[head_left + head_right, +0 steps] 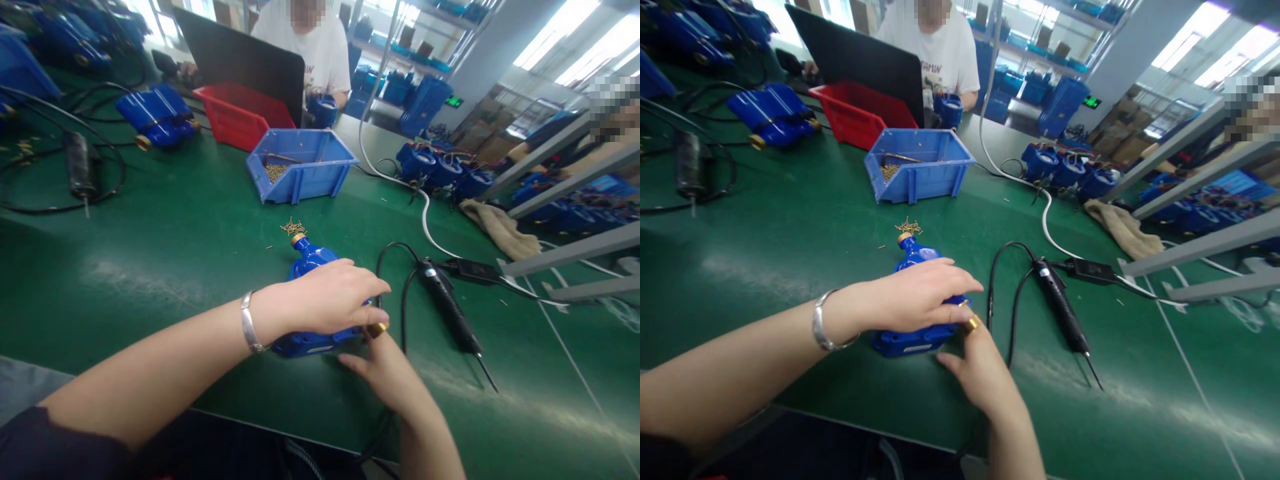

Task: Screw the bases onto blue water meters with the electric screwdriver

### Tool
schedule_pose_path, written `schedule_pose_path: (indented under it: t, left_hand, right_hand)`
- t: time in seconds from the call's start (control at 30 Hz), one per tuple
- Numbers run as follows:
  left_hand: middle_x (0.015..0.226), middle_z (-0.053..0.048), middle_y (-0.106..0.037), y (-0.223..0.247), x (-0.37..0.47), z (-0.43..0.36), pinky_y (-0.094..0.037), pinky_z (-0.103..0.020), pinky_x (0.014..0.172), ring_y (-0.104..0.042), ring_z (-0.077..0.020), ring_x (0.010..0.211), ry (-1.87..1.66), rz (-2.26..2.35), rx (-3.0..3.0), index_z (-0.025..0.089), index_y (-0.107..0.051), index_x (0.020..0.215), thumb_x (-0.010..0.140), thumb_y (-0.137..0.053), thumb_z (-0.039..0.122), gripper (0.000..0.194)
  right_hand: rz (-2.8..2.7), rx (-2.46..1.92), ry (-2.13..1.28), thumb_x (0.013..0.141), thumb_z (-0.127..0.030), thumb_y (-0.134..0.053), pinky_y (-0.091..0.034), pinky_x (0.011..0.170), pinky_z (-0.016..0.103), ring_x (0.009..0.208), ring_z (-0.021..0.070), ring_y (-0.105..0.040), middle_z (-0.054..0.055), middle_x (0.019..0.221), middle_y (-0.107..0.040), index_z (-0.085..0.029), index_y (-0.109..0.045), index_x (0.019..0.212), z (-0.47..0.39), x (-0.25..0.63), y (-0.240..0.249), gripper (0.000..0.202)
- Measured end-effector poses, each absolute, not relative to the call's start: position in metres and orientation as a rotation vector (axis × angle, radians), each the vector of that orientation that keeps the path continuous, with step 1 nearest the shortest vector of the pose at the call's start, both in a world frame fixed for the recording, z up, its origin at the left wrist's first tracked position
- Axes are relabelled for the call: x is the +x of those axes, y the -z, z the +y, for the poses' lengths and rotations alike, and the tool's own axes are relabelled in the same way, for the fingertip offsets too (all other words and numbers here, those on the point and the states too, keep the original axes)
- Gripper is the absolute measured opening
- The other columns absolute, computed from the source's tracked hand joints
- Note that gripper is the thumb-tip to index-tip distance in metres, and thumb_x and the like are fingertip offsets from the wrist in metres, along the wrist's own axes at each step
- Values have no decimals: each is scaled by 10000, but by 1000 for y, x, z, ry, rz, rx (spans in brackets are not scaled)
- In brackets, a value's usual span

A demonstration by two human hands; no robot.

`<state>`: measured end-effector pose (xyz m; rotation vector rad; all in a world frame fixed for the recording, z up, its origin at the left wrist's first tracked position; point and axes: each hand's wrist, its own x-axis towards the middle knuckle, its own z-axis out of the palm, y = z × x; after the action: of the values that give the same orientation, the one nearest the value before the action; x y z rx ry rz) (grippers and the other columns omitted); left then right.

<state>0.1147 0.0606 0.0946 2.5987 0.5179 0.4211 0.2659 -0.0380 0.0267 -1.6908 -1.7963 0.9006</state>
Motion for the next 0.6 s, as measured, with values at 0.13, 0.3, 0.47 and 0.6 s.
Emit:
schedule_pose_path:
  t: [0.13,0.3,0.47,0.6]
  left_hand:
    - [913,-128,-649,-88,120,62,-426,-407,797,-595,-295,858,-186,446,2722,109,-633,1028,767,-598,479,454]
    - [871,-67,-595,-83,96,63,-398,-344,810,-550,-220,864,-352,443,2485,156,-655,968,747,-669,355,298]
    - [876,-40,-550,-86,60,59,-386,-294,834,-519,-163,865,-643,484,2097,115,-638,929,683,-731,174,270]
    - [872,-18,-533,-76,37,51,-411,-263,759,-507,-145,819,-874,457,1663,172,-646,928,680,-742,272,284]
  right_hand:
    - [-1520,-1514,-1031,737,-320,-613,-287,1084,450,1275,272,-372,108,1289,-477,-197,-423,1280,-35,237,4,589]
    - [-1472,-1353,-1077,760,-357,-603,-266,1096,433,1268,266,-385,93,1274,-500,-216,-467,1239,-31,226,5,517]
    - [-1286,-1219,-1095,703,-466,-678,-377,1013,411,1125,259,-515,73,1160,-559,-246,-515,1180,-30,215,10,551]
    - [-1140,-1222,-975,699,-503,-672,-426,933,409,1026,251,-551,70,1088,-577,-239,-570,1136,-27,211,3,520]
